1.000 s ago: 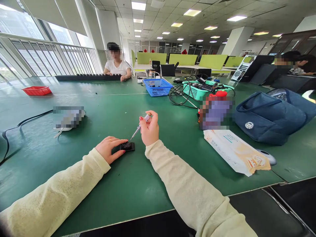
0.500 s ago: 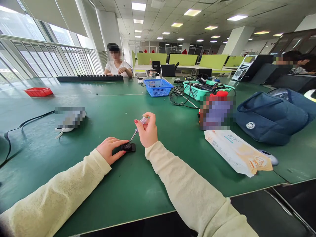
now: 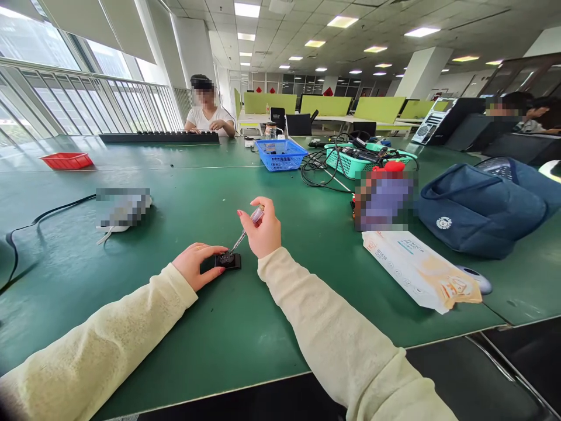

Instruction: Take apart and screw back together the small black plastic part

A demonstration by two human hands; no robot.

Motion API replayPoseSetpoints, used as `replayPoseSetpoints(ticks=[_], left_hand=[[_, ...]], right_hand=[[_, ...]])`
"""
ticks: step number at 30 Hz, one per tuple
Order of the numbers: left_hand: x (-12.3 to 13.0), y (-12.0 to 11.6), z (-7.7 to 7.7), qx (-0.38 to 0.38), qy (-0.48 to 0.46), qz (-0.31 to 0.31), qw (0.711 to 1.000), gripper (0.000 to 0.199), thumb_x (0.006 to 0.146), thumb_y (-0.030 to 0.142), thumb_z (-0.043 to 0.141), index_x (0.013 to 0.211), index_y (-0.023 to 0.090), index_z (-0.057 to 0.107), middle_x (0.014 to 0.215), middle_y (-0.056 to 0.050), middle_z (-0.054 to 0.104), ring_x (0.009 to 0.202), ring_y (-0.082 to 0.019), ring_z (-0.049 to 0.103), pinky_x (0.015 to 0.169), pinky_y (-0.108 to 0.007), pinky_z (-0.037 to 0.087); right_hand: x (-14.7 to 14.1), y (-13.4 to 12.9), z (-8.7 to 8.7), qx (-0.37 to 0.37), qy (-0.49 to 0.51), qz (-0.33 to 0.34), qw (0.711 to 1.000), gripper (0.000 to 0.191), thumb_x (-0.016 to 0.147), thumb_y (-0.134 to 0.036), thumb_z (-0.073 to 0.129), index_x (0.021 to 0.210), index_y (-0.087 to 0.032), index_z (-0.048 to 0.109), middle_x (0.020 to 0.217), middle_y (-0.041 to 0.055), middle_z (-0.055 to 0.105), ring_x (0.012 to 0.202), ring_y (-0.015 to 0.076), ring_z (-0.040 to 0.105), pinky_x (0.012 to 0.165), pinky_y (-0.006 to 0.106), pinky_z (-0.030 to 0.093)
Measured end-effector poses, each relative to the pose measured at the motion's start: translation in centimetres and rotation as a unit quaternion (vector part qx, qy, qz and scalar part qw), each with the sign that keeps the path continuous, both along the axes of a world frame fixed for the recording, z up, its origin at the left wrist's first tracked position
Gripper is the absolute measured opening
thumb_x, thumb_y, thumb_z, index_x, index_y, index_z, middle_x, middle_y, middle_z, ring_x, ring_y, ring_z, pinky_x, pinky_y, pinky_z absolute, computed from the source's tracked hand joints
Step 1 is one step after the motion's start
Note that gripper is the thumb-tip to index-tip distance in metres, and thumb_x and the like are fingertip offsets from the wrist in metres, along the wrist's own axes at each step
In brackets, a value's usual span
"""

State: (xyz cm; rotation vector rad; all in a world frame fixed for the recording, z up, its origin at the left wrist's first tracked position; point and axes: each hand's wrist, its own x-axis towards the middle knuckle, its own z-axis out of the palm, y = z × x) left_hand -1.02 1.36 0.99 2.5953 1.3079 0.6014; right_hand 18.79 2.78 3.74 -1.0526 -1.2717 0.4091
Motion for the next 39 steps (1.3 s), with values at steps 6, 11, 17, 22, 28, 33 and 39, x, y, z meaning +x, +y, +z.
replayPoseSetpoints(ticks=[6,11,17,22,28,33,39], left_hand=[[0.0,0.2,-0.1,-0.004,-0.005,-0.003,1.0,0.039,0.08,0.041,0.06,0.112,0.022,0.07,0.105,-0.008,0.073,0.103,-0.029,0.062,0.097,-0.048,0.049],[-0.2,0.4,-0.1,-0.001,-0.006,-0.006,1.0,0.038,0.079,0.043,0.061,0.11,0.023,0.07,0.103,-0.008,0.074,0.102,-0.029,0.063,0.096,-0.047,0.05],[-0.2,0.4,0.0,-0.006,0.003,-0.008,1.0,0.04,0.08,0.043,0.061,0.112,0.021,0.069,0.105,-0.008,0.074,0.103,-0.028,0.062,0.097,-0.046,0.049],[-0.3,0.5,-0.2,-0.001,0.003,-0.011,1.0,0.04,0.079,0.042,0.061,0.113,0.023,0.069,0.104,-0.007,0.074,0.102,-0.029,0.061,0.098,-0.048,0.048],[-0.3,0.6,-0.2,0.005,0.004,-0.015,1.0,0.038,0.08,0.043,0.061,0.111,0.023,0.071,0.101,-0.007,0.074,0.101,-0.028,0.062,0.097,-0.047,0.048],[-0.3,0.5,-0.2,0.006,0.006,-0.012,1.0,0.044,0.081,0.044,0.059,0.119,0.024,0.067,0.106,-0.007,0.074,0.101,-0.028,0.061,0.097,-0.048,0.048],[-0.2,0.3,0.0,0.002,0.009,-0.017,1.0,0.04,0.081,0.04,0.059,0.118,0.025,0.068,0.103,-0.006,0.074,0.103,-0.028,0.06,0.097,-0.046,0.048]], right_hand=[[0.6,1.0,-0.4,-0.067,0.024,-0.052,0.996,0.033,0.075,-0.044,0.069,0.086,-0.026,0.045,0.053,-0.0113,0.036,0.046,0.01,0.037,0.052,0.024,0.035],[1.2,1.9,-1.2,-0.136,0.03,-0.069,0.988,0.043,0.068,-0.053,0.073,0.076,-0.025,0.042,0.055,-0.0095,0.043,0.048,0.0107,0.043,0.05,0.024,0.035],[1.2,1.2,-0.8,-0.069,-0.009,-0.025,0.997,0.03,0.082,-0.048,0.061,0.083,-0.025,0.042,0.053,-0.0094,0.043,0.046,0.0111,0.044,0.05,0.024,0.036],[1.0,-0.2,0.0,0.022,-0.028,0.052,0.998,0.022,0.088,-0.043,0.056,0.091,-0.025,0.043,0.062,-0.0074,0.051,0.045,0.0093,0.045,0.048,0.024,0.036],[1.1,0.3,-0.4,-0.044,0.086,0.188,0.977,0.034,0.086,-0.052,0.055,0.101,-0.026,0.039,0.067,-0.0077,0.063,0.04,0.0077,0.048,0.042,0.022,0.039],[1.2,1.4,-1.0,-0.11,0.165,0.187,0.962,0.038,0.082,-0.052,0.061,0.099,-0.026,0.038,0.058,-0.0108,0.06,0.035,0.0071,0.045,0.037,0.02,0.036],[1.0,2.0,-2.0,-0.181,0.161,0.155,0.958,0.046,0.074,-0.054,0.071,0.094,-0.026,0.04,0.049,-0.0115,0.057,0.031,0.0083,0.046,0.032,0.018,0.034]])
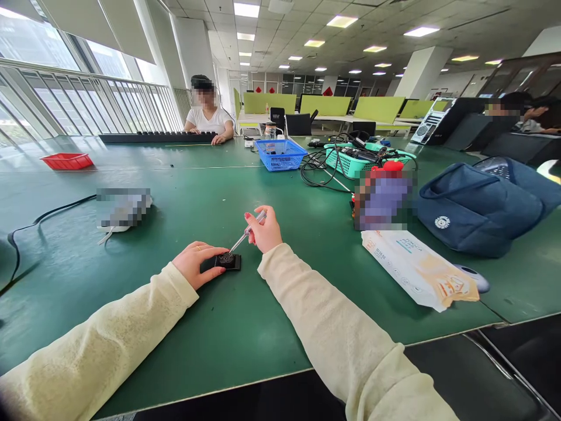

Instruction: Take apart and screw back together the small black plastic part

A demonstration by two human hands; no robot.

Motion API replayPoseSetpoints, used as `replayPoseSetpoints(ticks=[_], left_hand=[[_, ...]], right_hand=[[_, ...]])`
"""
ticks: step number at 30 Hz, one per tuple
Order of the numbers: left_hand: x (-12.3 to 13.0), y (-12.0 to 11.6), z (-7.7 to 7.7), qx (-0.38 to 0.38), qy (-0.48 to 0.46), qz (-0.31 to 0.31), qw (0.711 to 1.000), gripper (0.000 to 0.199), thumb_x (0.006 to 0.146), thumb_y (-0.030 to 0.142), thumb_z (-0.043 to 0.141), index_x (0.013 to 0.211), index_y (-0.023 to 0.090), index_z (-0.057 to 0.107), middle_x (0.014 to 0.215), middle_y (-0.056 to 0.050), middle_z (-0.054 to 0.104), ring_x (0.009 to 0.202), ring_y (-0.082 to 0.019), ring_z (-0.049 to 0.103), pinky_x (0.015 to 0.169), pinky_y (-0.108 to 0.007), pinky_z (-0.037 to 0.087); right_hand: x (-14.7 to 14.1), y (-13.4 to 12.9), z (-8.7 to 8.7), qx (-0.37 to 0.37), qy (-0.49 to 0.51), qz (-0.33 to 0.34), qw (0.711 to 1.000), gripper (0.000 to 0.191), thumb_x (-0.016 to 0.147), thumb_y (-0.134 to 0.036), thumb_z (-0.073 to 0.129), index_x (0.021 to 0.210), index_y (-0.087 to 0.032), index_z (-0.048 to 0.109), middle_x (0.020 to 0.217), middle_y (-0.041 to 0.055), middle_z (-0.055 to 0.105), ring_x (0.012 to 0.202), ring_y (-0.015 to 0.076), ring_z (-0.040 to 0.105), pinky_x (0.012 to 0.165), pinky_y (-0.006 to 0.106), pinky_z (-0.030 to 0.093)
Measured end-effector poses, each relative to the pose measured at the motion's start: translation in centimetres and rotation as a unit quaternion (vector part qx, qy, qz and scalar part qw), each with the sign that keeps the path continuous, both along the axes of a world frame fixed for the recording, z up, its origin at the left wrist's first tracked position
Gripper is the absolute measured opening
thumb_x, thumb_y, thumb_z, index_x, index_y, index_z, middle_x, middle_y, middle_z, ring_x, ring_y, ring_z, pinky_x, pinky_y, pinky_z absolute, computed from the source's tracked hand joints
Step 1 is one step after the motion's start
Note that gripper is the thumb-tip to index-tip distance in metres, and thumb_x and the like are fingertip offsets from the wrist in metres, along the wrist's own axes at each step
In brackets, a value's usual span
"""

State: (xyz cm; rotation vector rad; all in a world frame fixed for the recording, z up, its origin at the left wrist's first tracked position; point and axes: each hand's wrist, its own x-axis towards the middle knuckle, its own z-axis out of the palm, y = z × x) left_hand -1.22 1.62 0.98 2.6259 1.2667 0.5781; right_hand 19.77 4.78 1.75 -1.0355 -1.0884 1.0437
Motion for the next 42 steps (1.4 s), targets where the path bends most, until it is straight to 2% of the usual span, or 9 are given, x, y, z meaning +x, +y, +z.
replayPoseSetpoints(ticks=[4,11,14,21,34,37,42], left_hand=[[0.09,-0.18,0.1,-0.004,-0.004,0.003,1.0,0.042,0.082,0.04,0.059,0.12,0.025,0.067,0.105,-0.006,0.074,0.102,-0.028,0.06,0.096,-0.046,0.048],[0.05,-0.19,0.16,0.0,-0.004,0.014,1.0,0.042,0.081,0.042,0.058,0.12,0.027,0.067,0.1,-0.006,0.073,0.101,-0.028,0.06,0.095,-0.046,0.049],[0.06,-0.28,0.25,0.006,-0.007,0.014,1.0,0.044,0.083,0.041,0.056,0.124,0.027,0.064,0.102,-0.005,0.073,0.101,-0.027,0.06,0.094,-0.044,0.049],[0.12,-0.38,0.49,0.004,-0.006,0.006,1.0,0.04,0.084,0.039,0.057,0.119,0.025,0.068,0.105,-0.006,0.074,0.102,-0.027,0.059,0.096,-0.045,0.048],[0.34,-0.68,0.67,-0.016,-0.004,0.024,1.0,0.042,0.079,0.035,0.06,0.12,0.028,0.066,0.101,-0.004,0.073,0.102,-0.028,0.058,0.094,-0.045,0.048],[0.4,-0.8,0.73,-0.017,-0.007,0.026,1.0,0.041,0.08,0.037,0.059,0.119,0.027,0.066,0.099,-0.004,0.074,0.102,-0.028,0.057,0.094,-0.045,0.048],[0.69,-0.44,0.36,-0.007,-0.031,0.035,0.999,0.039,0.081,0.046,0.058,0.113,0.026,0.069,0.1,-0.005,0.074,0.103,-0.028,0.057,0.095,-0.045,0.048]], right_hand=[[-0.07,0.12,-0.5,-0.018,-0.008,0.0,1.0,0.045,0.075,-0.052,0.071,0.093,-0.025,0.04,0.049,-0.0106,0.058,0.031,0.009,0.047,0.031,0.018,0.037],[0.0,0.22,-0.21,-0.075,0.082,0.038,0.993,0.026,0.087,-0.041,0.06,0.093,-0.024,0.042,0.058,-0.006,0.065,0.035,0.0095,0.053,0.032,0.018,0.038],[0.02,0.37,-0.28,-0.078,0.091,0.035,0.992,0.024,0.087,-0.039,0.062,0.094,-0.023,0.046,0.06,-0.0047,0.065,0.036,0.0089,0.054,0.033,0.018,0.039],[-0.03,0.26,-0.28,-0.063,0.078,0.048,0.994,0.033,0.081,-0.045,0.069,0.093,-0.023,0.048,0.059,-0.005,0.065,0.037,0.0079,0.053,0.035,0.017,0.04],[0.0,0.07,-0.22,0.017,0.099,0.044,0.994,0.031,0.082,-0.045,0.064,0.097,-0.023,0.048,0.057,-0.0073,0.062,0.036,0.0072,0.047,0.036,0.018,0.035],[-0.05,-0.09,-0.09,0.035,0.088,0.049,0.994,0.036,0.079,-0.049,0.067,0.097,-0.024,0.048,0.058,-0.0078,0.062,0.037,0.0073,0.048,0.036,0.019,0.037],[-0.25,-0.23,0.01,0.023,0.084,0.065,0.994,0.04,0.077,-0.052,0.069,0.098,-0.024,0.05,0.059,-0.0073,0.063,0.038,0.0078,0.051,0.037,0.019,0.041]])
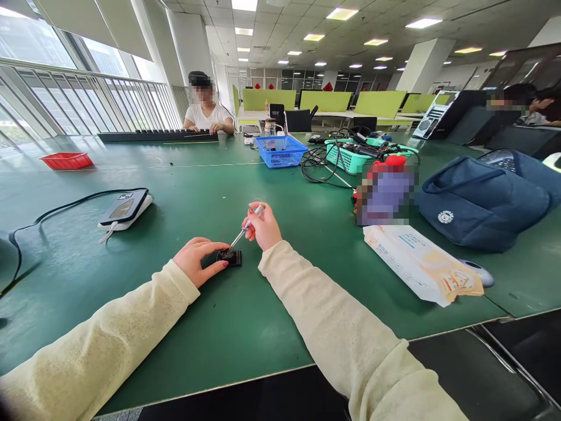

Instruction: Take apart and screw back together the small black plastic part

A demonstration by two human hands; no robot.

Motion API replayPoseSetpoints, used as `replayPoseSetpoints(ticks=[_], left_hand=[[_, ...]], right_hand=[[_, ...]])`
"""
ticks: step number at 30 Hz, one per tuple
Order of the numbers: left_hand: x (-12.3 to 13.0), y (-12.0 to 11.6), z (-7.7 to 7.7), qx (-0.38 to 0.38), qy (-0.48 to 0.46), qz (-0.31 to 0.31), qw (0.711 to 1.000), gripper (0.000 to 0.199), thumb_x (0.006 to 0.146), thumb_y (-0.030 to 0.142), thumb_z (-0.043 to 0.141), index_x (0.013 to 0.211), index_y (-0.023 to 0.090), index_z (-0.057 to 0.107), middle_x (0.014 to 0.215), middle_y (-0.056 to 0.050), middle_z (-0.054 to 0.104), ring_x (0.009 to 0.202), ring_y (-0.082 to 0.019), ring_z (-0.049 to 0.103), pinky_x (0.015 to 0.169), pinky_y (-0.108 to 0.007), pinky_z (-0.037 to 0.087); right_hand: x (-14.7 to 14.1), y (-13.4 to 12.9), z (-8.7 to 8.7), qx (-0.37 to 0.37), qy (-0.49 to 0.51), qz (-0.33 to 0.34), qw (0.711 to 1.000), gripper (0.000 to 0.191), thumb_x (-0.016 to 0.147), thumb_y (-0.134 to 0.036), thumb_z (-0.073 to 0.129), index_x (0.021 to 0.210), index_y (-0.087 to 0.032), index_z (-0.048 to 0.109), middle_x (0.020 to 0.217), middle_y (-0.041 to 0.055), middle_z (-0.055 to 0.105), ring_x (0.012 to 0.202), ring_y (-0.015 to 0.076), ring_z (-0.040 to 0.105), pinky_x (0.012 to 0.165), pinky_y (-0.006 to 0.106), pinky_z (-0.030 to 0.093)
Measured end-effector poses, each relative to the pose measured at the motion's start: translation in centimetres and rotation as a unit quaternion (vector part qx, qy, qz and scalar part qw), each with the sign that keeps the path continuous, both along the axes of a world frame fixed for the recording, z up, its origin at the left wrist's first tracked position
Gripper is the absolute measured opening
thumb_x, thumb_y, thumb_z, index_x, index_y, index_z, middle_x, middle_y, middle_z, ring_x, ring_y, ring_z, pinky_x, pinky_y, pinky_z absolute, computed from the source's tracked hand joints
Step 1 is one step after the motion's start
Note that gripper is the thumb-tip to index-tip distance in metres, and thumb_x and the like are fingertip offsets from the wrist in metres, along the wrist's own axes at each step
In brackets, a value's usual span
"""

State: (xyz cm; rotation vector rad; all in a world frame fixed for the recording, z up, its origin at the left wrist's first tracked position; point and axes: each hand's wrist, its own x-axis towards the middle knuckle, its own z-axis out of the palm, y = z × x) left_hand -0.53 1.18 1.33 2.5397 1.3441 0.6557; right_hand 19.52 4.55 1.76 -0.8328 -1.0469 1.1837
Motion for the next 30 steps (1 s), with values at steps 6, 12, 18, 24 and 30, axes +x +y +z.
replayPoseSetpoints(ticks=[6,12,18,24,30], left_hand=[[0.4,0.6,-0.5,0.012,-0.002,0.006,1.0,0.035,0.079,0.046,0.062,0.105,0.024,0.071,0.097,-0.006,0.074,0.105,-0.029,0.057,0.094,-0.045,0.049],[0.3,0.6,-0.5,0.022,0.002,-0.003,1.0,0.035,0.079,0.044,0.059,0.106,0.023,0.07,0.097,-0.006,0.074,0.102,-0.028,0.059,0.094,-0.044,0.05],[0.2,0.6,-0.3,0.028,0.003,0.019,0.999,0.035,0.079,0.04,0.058,0.108,0.024,0.07,0.098,-0.006,0.073,0.101,-0.027,0.06,0.093,-0.042,0.051],[0.2,0.6,-0.5,0.018,0.006,0.029,0.999,0.035,0.079,0.04,0.058,0.109,0.026,0.069,0.098,-0.006,0.071,0.103,-0.026,0.06,0.093,-0.041,0.052],[0.3,0.6,-0.5,0.007,0.006,0.027,1.0,0.033,0.08,0.038,0.057,0.108,0.026,0.069,0.097,-0.006,0.071,0.103,-0.026,0.06,0.093,-0.041,0.052]], right_hand=[[-0.2,0.2,-0.1,-0.054,0.008,-0.012,0.998,0.04,0.074,-0.051,0.075,0.091,-0.023,0.051,0.053,-0.0069,0.06,0.035,0.0075,0.049,0.034,0.018,0.039],[-0.2,0.4,-0.4,-0.119,0.034,-0.027,0.992,0.038,0.076,-0.047,0.076,0.088,-0.022,0.051,0.045,-0.0074,0.054,0.034,0.0079,0.047,0.033,0.018,0.037],[0.1,0.5,-0.2,-0.153,0.095,-0.024,0.983,0.023,0.085,-0.034,0.067,0.092,-0.022,0.049,0.054,-0.0037,0.062,0.036,0.0081,0.05,0.037,0.018,0.039],[0.5,0.1,0.4,-0.071,0.086,-0.079,0.991,0.011,0.088,-0.029,0.056,0.092,-0.022,0.049,0.052,-0.0055,0.06,0.033,0.0069,0.042,0.034,0.018,0.031],[0.1,-0.5,0.8,-0.001,0.042,-0.062,0.997,0.016,0.086,-0.033,0.057,0.095,-0.023,0.049,0.055,-0.0065,0.06,0.035,0.0074,0.043,0.036,0.019,0.033]])
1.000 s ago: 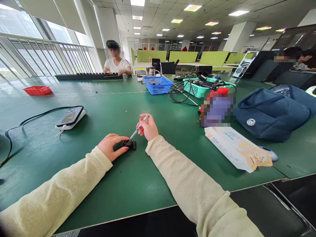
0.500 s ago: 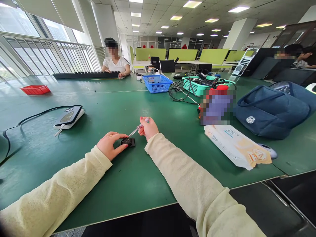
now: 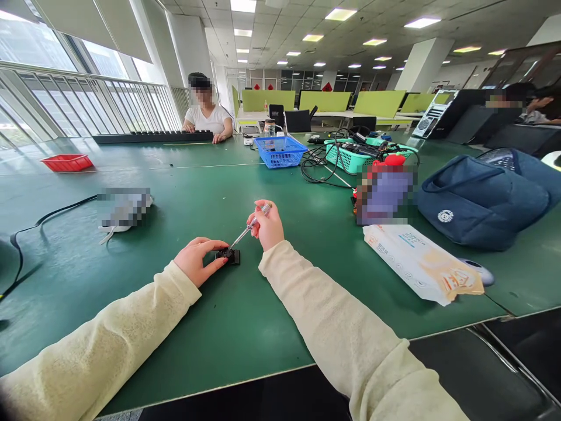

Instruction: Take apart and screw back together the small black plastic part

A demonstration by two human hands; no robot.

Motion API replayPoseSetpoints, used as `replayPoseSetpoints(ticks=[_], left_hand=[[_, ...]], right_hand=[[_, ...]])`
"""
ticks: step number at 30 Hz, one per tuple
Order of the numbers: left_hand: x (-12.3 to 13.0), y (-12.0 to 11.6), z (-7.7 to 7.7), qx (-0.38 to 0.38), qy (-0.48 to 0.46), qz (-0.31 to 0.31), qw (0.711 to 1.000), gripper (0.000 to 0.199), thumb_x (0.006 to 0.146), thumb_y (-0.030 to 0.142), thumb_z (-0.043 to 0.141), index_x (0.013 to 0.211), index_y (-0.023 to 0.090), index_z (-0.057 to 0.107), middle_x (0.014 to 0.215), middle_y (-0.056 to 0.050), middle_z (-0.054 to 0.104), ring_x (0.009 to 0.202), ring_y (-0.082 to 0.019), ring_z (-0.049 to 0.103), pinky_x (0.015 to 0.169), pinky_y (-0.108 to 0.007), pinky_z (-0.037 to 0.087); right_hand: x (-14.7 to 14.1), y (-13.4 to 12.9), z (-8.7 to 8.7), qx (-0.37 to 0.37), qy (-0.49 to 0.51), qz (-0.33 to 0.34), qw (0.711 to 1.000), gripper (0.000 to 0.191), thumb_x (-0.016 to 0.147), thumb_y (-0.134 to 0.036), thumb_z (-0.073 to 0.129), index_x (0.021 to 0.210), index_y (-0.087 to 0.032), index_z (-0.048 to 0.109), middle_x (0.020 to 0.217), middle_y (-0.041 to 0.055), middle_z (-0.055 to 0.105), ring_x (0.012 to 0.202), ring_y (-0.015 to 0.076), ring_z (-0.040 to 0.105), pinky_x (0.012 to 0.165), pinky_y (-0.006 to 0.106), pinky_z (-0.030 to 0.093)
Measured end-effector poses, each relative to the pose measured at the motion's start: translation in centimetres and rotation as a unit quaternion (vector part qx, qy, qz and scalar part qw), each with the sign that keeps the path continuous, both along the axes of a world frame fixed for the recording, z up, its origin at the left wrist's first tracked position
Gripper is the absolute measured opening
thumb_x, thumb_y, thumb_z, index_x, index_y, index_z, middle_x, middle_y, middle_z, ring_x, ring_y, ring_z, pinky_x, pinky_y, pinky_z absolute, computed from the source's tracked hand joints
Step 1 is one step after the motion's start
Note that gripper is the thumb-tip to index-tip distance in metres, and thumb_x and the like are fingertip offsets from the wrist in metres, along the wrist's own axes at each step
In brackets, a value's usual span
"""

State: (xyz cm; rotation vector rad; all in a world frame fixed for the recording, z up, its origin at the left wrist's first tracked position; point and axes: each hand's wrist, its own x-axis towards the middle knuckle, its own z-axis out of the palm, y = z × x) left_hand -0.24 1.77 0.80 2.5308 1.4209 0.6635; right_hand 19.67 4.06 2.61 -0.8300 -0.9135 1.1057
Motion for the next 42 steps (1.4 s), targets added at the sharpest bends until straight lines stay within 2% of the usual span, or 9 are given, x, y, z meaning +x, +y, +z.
replayPoseSetpoints(ticks=[5,20,30,33,37,40,42], left_hand=[[0.0,0.1,-0.1,0.004,0.0,-0.004,1.0,0.031,0.081,0.036,0.056,0.107,0.025,0.069,0.097,-0.006,0.071,0.103,-0.026,0.059,0.093,-0.041,0.052],[0.2,0.4,-0.6,-0.003,-0.018,-0.013,1.0,0.025,0.079,0.02,0.055,0.102,0.024,0.065,0.099,-0.005,0.071,0.1,-0.025,0.061,0.093,-0.043,0.051],[0.5,0.0,-0.8,-0.018,-0.052,0.001,0.998,0.025,0.079,0.015,0.053,0.102,0.023,0.062,0.099,-0.005,0.069,0.097,-0.023,0.062,0.09,-0.04,0.052],[0.6,-0.4,-0.2,-0.008,-0.091,0.001,0.996,0.024,0.081,0.017,0.051,0.103,0.022,0.06,0.1,-0.005,0.069,0.096,-0.022,0.063,0.089,-0.039,0.052],[0.2,-0.9,1.4,0.024,-0.112,0.01,0.993,0.024,0.084,0.021,0.049,0.106,0.022,0.059,0.106,-0.006,0.069,0.1,-0.022,0.062,0.091,-0.04,0.051],[-0.7,-0.8,2.4,0.048,-0.066,0.061,0.995,0.024,0.083,0.023,0.051,0.105,0.022,0.06,0.103,-0.007,0.071,0.101,-0.025,0.062,0.091,-0.043,0.051],[-1.3,-0.5,2.5,0.039,-0.012,0.096,0.994,0.023,0.081,0.023,0.054,0.103,0.023,0.062,0.099,-0.006,0.073,0.102,-0.028,0.062,0.09,-0.044,0.051]], right_hand=[[0.0,0.0,-0.1,0.037,0.002,-0.038,0.999,0.022,0.085,-0.041,0.059,0.094,-0.024,0.048,0.053,-0.0075,0.058,0.034,0.0064,0.039,0.037,0.019,0.03],[0.0,-0.4,0.2,0.034,-0.031,0.004,0.999,0.029,0.083,-0.048,0.06,0.095,-0.025,0.049,0.057,-0.0066,0.057,0.038,0.0078,0.04,0.039,0.021,0.032],[-0.1,-1.4,1.4,0.11,-0.119,0.034,0.986,0.031,0.085,-0.049,0.06,0.1,-0.025,0.048,0.06,-0.0084,0.056,0.04,0.0068,0.041,0.042,0.021,0.035],[-0.2,-1.7,1.6,0.119,-0.142,0.035,0.982,0.032,0.085,-0.05,0.06,0.102,-0.025,0.048,0.062,-0.0079,0.056,0.041,0.007,0.041,0.043,0.021,0.034],[-0.3,-2.2,1.6,0.134,-0.182,0.031,0.974,0.031,0.086,-0.05,0.06,0.104,-0.027,0.05,0.064,-0.0063,0.056,0.044,0.0082,0.042,0.045,0.023,0.036],[-0.4,-2.4,1.5,0.149,-0.209,0.019,0.966,0.028,0.088,-0.048,0.059,0.106,-0.027,0.052,0.066,-0.005,0.056,0.047,0.0092,0.045,0.048,0.023,0.039],[-0.5,-2.5,1.3,0.153,-0.212,0.01,0.965,0.029,0.088,-0.048,0.058,0.107,-0.028,0.053,0.067,-0.0045,0.057,0.049,0.0101,0.046,0.05,0.024,0.04]])
